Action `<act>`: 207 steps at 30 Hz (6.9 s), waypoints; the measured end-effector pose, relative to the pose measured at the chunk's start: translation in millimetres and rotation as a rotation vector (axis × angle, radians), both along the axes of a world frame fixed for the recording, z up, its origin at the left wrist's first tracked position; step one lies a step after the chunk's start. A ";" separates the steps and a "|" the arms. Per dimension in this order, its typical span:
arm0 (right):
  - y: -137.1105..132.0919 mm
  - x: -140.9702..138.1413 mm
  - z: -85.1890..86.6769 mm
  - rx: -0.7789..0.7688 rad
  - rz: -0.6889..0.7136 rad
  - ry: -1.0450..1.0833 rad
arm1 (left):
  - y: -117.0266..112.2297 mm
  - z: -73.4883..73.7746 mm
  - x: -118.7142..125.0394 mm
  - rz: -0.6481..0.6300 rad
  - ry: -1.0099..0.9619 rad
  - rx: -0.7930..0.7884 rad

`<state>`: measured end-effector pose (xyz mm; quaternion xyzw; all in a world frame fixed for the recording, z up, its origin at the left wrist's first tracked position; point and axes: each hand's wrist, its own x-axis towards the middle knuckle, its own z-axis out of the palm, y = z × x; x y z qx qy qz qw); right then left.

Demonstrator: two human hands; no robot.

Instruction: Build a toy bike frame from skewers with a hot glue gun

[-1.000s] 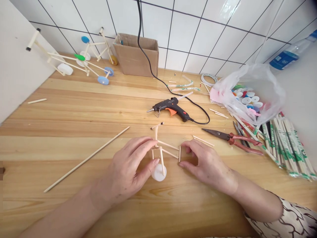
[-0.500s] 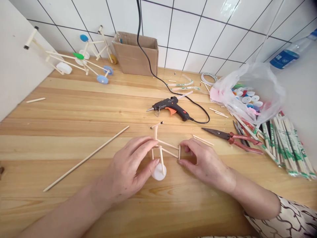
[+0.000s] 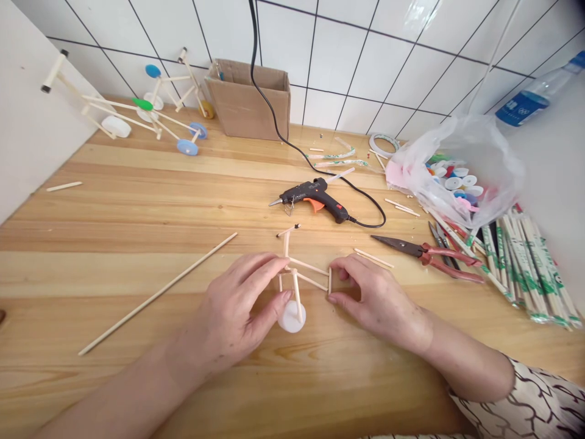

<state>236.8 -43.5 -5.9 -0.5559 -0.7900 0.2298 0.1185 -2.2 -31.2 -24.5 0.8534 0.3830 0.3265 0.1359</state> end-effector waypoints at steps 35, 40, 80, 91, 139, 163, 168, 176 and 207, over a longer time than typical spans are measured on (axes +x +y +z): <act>0.0 2.6 -0.7 -0.024 0.006 0.064 | -3.2 1.0 0.4 -0.039 -0.067 -0.050; 0.2 2.2 -0.7 -0.030 0.000 0.057 | -2.6 0.1 1.0 -0.041 -0.066 -0.060; 2.5 11.1 9.3 0.094 -0.030 0.097 | -4.0 2.4 0.5 0.002 -0.080 -0.043; 6.4 34.5 26.1 0.148 -0.087 -0.031 | -3.2 5.9 -1.6 0.022 -0.109 -0.038; 3.0 31.6 6.8 0.218 0.027 -0.203 | -2.1 3.7 -2.6 0.059 -0.073 0.001; 3.1 27.7 8.2 0.200 0.143 -0.259 | -2.6 4.1 -3.3 0.029 -0.087 -0.009; 3.0 26.5 7.9 0.205 0.145 -0.250 | -2.9 3.1 -2.8 0.022 -0.091 -0.014; 2.0 24.8 8.5 0.228 0.155 -0.251 | -2.5 3.7 -0.9 0.013 -0.093 -0.007; 2.1 23.3 8.9 0.203 0.149 -0.261 | -3.2 3.8 -0.6 0.001 -0.089 0.006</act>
